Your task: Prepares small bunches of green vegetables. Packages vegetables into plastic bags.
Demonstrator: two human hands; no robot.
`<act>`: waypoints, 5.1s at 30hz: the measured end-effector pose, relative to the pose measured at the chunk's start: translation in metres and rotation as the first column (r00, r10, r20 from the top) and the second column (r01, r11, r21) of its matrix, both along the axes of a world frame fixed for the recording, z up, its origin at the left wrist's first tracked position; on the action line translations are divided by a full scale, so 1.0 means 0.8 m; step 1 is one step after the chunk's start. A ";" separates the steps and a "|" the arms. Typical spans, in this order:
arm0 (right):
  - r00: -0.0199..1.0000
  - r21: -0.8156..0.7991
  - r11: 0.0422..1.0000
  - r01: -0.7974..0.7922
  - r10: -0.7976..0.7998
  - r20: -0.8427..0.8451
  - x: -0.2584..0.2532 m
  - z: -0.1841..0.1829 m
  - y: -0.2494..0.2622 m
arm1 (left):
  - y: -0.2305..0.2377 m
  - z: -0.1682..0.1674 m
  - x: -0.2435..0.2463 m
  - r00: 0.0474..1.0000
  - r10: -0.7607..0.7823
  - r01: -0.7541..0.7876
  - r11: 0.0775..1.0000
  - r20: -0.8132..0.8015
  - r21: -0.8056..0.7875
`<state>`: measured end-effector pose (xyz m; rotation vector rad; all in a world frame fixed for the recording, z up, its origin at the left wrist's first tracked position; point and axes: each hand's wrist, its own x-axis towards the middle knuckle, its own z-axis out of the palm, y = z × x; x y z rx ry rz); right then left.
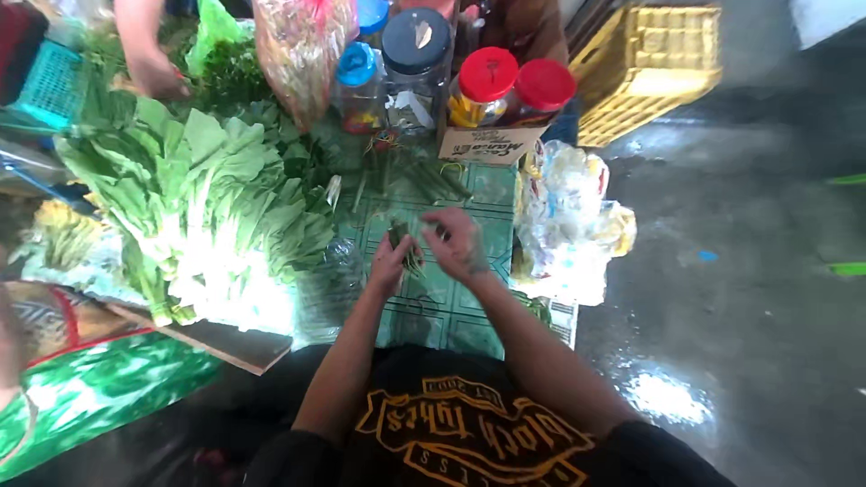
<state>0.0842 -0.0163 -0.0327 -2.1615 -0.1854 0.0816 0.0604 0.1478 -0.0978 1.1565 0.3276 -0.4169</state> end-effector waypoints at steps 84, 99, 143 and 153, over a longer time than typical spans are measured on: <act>0.996 0.613 0.789 0.042 -0.080 0.035 -0.173 0.012 -0.165 | -0.132 0.132 -0.092 0.521 -0.829 0.055 0.272 0.205 0.961; 0.601 -0.305 0.840 0.448 -0.536 -0.593 -0.304 -0.123 -0.378 | 0.026 0.026 0.021 0.761 -0.642 0.263 0.171 -0.095 0.950; 0.970 -0.491 0.871 -0.030 -0.094 -0.226 0.138 -0.095 -0.007 | -0.008 -0.043 0.081 0.997 0.053 -0.059 0.993 0.058 0.098; 0.982 -0.217 0.968 -0.128 0.155 0.109 0.098 -0.037 -0.047 | 0.034 -0.029 0.085 0.990 0.090 -0.107 0.982 0.111 0.154</act>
